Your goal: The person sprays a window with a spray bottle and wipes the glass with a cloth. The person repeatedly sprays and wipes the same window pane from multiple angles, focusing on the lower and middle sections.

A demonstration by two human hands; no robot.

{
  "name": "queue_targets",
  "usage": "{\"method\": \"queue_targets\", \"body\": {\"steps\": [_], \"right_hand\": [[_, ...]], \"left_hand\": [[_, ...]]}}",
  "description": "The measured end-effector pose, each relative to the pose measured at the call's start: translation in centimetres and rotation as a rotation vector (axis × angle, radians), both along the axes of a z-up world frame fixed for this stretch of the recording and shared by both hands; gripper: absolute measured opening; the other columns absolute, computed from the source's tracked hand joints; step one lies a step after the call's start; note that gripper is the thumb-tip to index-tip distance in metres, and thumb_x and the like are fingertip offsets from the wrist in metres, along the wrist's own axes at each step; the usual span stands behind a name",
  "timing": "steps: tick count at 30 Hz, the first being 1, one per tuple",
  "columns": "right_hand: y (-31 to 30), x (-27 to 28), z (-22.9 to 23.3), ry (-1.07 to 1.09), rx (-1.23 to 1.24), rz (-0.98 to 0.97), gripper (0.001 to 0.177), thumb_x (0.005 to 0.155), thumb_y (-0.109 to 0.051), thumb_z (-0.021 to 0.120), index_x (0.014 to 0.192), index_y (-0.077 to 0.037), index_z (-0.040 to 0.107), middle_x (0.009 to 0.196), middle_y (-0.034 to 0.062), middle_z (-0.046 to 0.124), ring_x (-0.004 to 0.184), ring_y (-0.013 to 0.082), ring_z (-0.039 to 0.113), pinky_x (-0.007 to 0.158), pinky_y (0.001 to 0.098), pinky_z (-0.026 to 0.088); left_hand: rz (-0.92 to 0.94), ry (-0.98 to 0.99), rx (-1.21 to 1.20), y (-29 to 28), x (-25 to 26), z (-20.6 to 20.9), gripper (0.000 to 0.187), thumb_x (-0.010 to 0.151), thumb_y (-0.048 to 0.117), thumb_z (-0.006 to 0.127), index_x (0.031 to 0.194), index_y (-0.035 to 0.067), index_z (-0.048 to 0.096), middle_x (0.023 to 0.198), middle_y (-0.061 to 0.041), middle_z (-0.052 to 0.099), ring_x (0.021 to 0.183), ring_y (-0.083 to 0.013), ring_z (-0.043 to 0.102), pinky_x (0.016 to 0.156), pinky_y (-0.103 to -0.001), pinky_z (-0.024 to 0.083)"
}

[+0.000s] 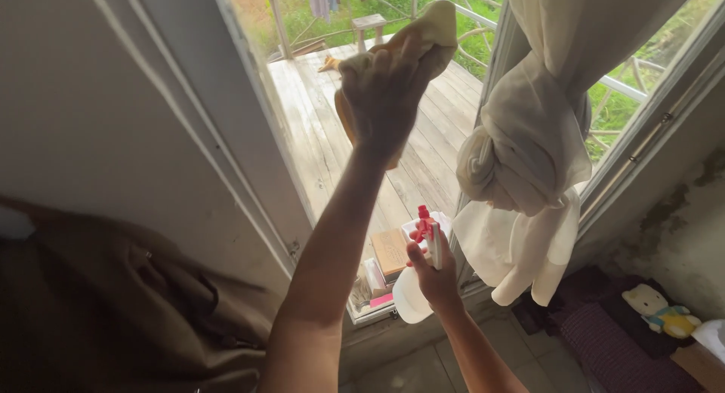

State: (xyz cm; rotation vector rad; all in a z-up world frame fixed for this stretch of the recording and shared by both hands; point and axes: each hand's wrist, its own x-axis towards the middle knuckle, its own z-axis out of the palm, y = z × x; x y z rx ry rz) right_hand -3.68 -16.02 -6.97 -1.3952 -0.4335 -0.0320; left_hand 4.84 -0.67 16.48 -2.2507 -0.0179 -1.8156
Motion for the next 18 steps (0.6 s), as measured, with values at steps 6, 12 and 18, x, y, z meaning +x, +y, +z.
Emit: {"method": "queue_targets", "body": {"steps": [6, 12, 18], "right_hand": [[-1.8, 1.4, -0.1, -0.008, -0.062, -0.064, 0.043, 0.092, -0.035, 0.066, 0.124, -0.007, 0.063, 0.113, 0.0064, 0.069, 0.084, 0.0173, 0.064, 0.064, 0.0282, 0.063], [-2.4, 3.2, -3.7, -0.022, -0.177, -0.144, 0.04, 0.093, -0.028, 0.067, 0.128, -0.009, 0.063, 0.114, 0.0032, 0.071, 0.09, 0.014, 0.065, 0.083, 0.0282, 0.054], [-2.4, 3.2, -8.0, -0.004, -0.157, -0.086, 0.046, 0.09, -0.028, 0.071, 0.132, -0.011, 0.061, 0.112, 0.0042, 0.075, 0.095, 0.0149, 0.071, 0.08, 0.0272, 0.057]], "left_hand": [[0.172, 0.156, 0.154, -2.5, 1.3, -9.1, 0.026, 0.098, 0.018, 0.053, 0.122, 0.027, 0.051, 0.091, -0.034, 0.06, 0.055, -0.0321, 0.053, 0.036, -0.043, 0.039], [-0.052, 0.346, 0.264, -1.9, 1.0, -26.3, 0.013, 0.09, 0.006, 0.056, 0.084, 0.018, 0.056, 0.057, 0.002, 0.053, 0.057, -0.0209, 0.057, 0.05, -0.033, 0.05], [-0.266, 0.528, 0.278, 4.4, -2.0, -47.9, 0.033, 0.095, 0.015, 0.066, 0.128, 0.02, 0.064, 0.123, 0.007, 0.059, 0.125, -0.0255, 0.054, 0.108, -0.038, 0.041]]}}
